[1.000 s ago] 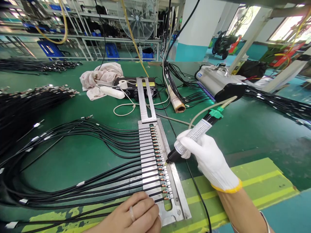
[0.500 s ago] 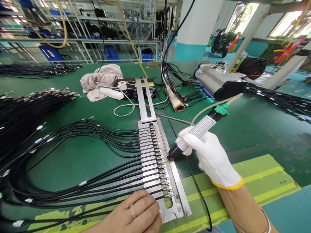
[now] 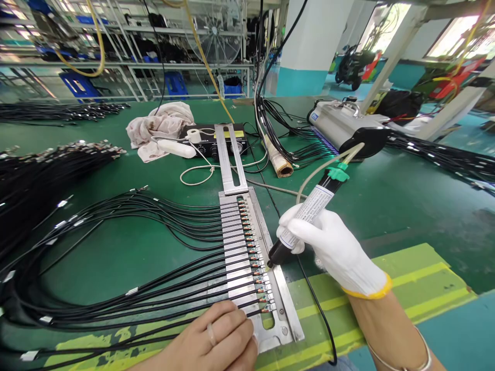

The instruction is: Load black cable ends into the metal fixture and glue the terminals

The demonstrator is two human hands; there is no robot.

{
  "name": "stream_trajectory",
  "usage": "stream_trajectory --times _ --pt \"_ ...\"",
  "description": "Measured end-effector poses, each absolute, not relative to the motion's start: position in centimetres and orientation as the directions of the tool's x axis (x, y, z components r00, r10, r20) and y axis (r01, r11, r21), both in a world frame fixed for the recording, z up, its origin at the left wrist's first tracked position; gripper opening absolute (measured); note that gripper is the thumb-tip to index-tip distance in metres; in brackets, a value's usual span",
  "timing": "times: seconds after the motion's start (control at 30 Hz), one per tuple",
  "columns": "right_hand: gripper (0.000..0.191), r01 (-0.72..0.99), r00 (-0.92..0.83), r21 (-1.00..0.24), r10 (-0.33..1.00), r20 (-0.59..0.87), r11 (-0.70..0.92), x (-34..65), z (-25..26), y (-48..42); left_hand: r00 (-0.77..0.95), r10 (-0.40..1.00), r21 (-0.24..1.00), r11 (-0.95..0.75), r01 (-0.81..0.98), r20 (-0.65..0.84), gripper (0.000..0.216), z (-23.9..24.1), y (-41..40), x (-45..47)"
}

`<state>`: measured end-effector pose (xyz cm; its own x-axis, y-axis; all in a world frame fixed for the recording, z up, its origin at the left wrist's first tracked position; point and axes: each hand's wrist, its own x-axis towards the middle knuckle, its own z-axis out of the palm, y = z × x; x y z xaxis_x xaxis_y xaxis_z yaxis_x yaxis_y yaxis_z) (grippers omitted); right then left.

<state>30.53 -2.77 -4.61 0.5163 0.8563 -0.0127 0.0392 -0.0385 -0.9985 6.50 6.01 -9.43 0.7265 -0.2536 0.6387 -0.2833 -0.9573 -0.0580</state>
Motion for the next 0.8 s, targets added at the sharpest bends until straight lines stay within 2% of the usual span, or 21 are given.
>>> stream_trajectory --times 0.8 --pt "0.027 0.041 0.44 -0.999 0.898 0.027 0.01 30.29 -4.82 -2.4 0.748 -0.269 -0.067 -0.955 -0.289 0.607 0.022 -9.08 6.14 6.43"
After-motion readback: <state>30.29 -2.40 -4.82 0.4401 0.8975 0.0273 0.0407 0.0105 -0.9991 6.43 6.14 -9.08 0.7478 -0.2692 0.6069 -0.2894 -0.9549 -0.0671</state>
